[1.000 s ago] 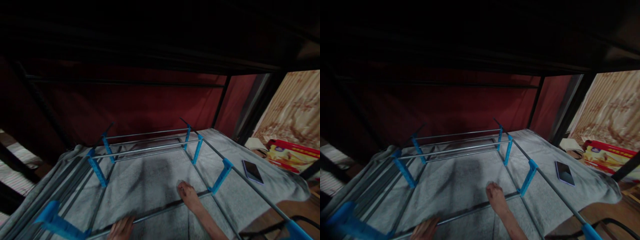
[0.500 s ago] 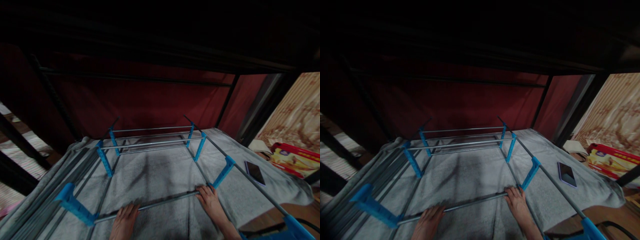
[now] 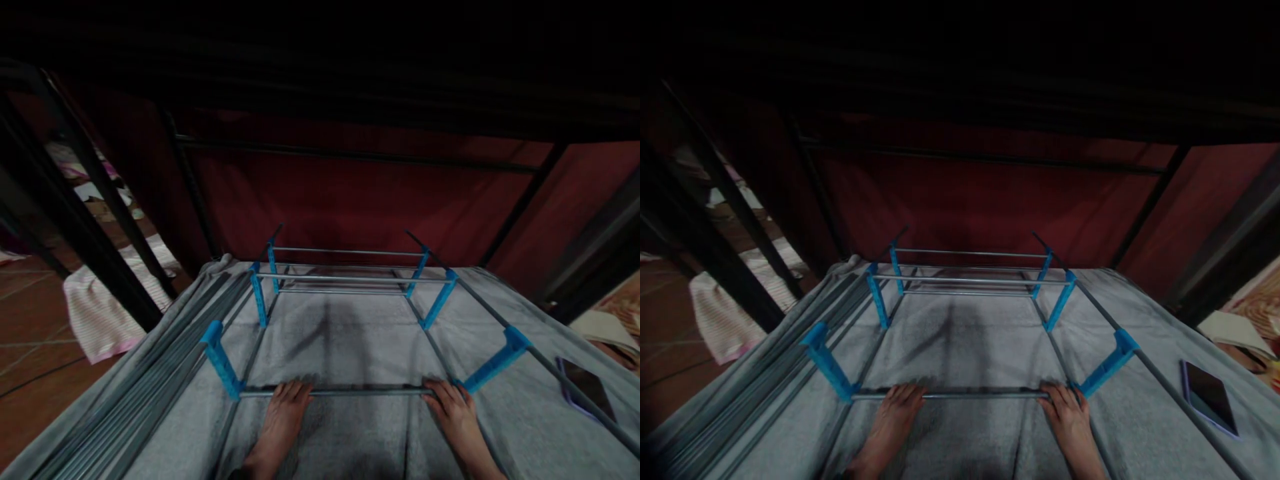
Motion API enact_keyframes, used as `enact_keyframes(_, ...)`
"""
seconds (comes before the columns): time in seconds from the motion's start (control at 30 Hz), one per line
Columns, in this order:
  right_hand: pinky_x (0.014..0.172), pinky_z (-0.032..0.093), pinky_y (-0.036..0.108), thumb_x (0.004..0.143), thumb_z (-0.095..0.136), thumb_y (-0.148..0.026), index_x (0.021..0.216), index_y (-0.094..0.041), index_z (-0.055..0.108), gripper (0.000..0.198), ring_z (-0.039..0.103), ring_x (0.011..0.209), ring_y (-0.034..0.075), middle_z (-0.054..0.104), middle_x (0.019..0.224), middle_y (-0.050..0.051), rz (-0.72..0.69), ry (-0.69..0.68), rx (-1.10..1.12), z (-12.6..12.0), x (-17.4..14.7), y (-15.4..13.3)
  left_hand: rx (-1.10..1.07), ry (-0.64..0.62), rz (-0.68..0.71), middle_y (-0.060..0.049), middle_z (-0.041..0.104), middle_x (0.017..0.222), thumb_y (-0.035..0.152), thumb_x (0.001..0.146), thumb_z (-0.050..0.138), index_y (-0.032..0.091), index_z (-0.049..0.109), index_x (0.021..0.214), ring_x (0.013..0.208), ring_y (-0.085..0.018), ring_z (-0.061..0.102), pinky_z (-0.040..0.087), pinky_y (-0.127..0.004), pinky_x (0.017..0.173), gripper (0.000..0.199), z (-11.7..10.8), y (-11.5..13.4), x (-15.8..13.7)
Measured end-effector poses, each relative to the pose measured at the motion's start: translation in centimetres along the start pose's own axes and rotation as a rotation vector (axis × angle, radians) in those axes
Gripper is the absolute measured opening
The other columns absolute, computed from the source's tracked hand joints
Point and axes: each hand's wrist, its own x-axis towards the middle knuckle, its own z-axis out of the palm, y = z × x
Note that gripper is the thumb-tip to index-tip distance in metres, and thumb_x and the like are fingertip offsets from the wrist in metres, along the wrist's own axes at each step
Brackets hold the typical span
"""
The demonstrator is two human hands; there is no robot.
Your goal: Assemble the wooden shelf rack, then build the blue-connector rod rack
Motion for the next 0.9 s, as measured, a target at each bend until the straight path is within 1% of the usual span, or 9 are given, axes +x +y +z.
enact_keyframes(0.1, 0.107, 0.032, 0.049, 0.098, 0.040, -0.053, 0.110, -0.029, 0.067, 0.039, 0.064, 0.107, 0.024, 0.072, 0.109, 0.004, -0.009, 0.009, -0.012, 0.4, 0.4, 0.4, -0.035, -0.017, -0.032, -0.006, 0.072, 0.116, 0.017, 0.097, 0.043, 0.023, 0.069, 0.117, 0.111, -0.024, 0.064, 0.045, -0.044, 0.102, 0.033, -0.2, 0.1, 0.3)
enact_keyframes(0.27, 0.104, 0.036, 0.048, 0.098, 0.038, -0.056, 0.106, -0.027, 0.068, 0.043, 0.065, 0.101, 0.023, 0.073, 0.105, 0.005, -0.043, 0.035, -0.034, 1.0, 0.6, 1.0, -0.071, 0.006, -0.030, -0.008, 0.071, 0.115, 0.016, 0.097, 0.043, 0.022, 0.069, 0.117, 0.110, -0.023, 0.063, 0.043, -0.044, 0.103, 0.033, 0.9, -0.1, 0.3)
enact_keyframes(0.43, 0.106, 0.033, 0.052, 0.097, 0.038, -0.056, 0.119, -0.027, 0.063, 0.044, 0.063, 0.109, 0.026, 0.070, 0.116, 0.006, -0.080, 0.047, -0.050, 1.4, -0.1, 1.1, -0.071, 0.054, -0.015, -0.006, 0.070, 0.115, 0.018, 0.096, 0.044, 0.024, 0.067, 0.118, 0.110, -0.023, 0.062, 0.043, -0.044, 0.103, 0.032, 1.2, -0.2, -0.1)
enact_keyframes(0.5, 0.107, 0.034, 0.052, 0.098, 0.038, -0.055, 0.126, -0.025, 0.059, 0.046, 0.060, 0.115, 0.027, 0.066, 0.123, 0.009, -0.072, 0.084, -0.041, 1.5, -0.4, 0.2, -0.076, 0.084, 0.001, -0.005, 0.071, 0.112, 0.020, 0.097, 0.044, 0.025, 0.067, 0.117, 0.108, -0.022, 0.063, 0.045, -0.044, 0.101, 0.032, 1.1, -0.2, -0.3)
enact_keyframes(0.57, 0.105, 0.039, 0.049, 0.099, 0.037, -0.051, 0.131, -0.021, 0.055, 0.047, 0.057, 0.119, 0.028, 0.062, 0.129, 0.012, -0.074, 0.118, -0.014, 1.9, -0.6, -1.6, -0.083, 0.121, 0.011, -0.004, 0.071, 0.109, 0.020, 0.097, 0.043, 0.024, 0.068, 0.115, 0.105, -0.022, 0.064, 0.047, -0.043, 0.100, 0.031, 1.0, -0.1, -0.4)
enact_keyframes(0.67, 0.097, 0.047, 0.039, 0.101, 0.035, -0.045, 0.132, -0.019, 0.054, 0.044, 0.057, 0.120, 0.025, 0.060, 0.131, 0.013, -0.174, 0.172, 0.030, 2.8, -1.0, -5.3, -0.101, 0.173, 0.007, -0.004, 0.071, 0.109, 0.018, 0.095, 0.047, 0.023, 0.068, 0.115, 0.103, -0.023, 0.064, 0.049, -0.043, 0.100, 0.030, 1.5, -0.2, -0.5)
enact_keyframes(0.77, 0.093, 0.050, 0.032, 0.100, 0.040, -0.042, 0.126, -0.023, 0.059, 0.038, 0.059, 0.117, 0.021, 0.061, 0.131, 0.010, -0.361, 0.195, 0.019, 3.5, -1.1, -8.5, -0.099, 0.267, -0.016, -0.005, 0.066, 0.122, 0.010, 0.093, 0.046, 0.025, 0.062, 0.128, 0.112, -0.022, 0.061, 0.050, -0.042, 0.102, 0.041, 2.6, -0.1, -0.8)
enact_keyframes(0.8, 0.092, 0.051, 0.031, 0.099, 0.041, -0.041, 0.125, -0.022, 0.061, 0.037, 0.060, 0.117, 0.020, 0.060, 0.133, 0.010, -0.391, 0.192, 0.011, 3.6, -1.1, -9.2, -0.091, 0.312, -0.027, -0.005, 0.063, 0.128, 0.008, 0.091, 0.046, 0.026, 0.058, 0.132, 0.117, -0.022, 0.059, 0.050, -0.042, 0.103, 0.047, 3.0, 0.1, -1.1)
enact_keyframes(0.9, 0.091, 0.053, 0.030, 0.098, 0.043, -0.038, 0.125, -0.019, 0.062, 0.037, 0.061, 0.117, 0.021, 0.059, 0.136, 0.013, -0.365, 0.193, 0.014, 3.4, -1.0, -9.5, -0.104, 0.398, -0.036, -0.004, 0.056, 0.139, 0.004, 0.087, 0.046, 0.031, 0.054, 0.137, 0.128, -0.022, 0.052, 0.051, -0.038, 0.104, 0.058, 3.4, 1.5, -3.0)
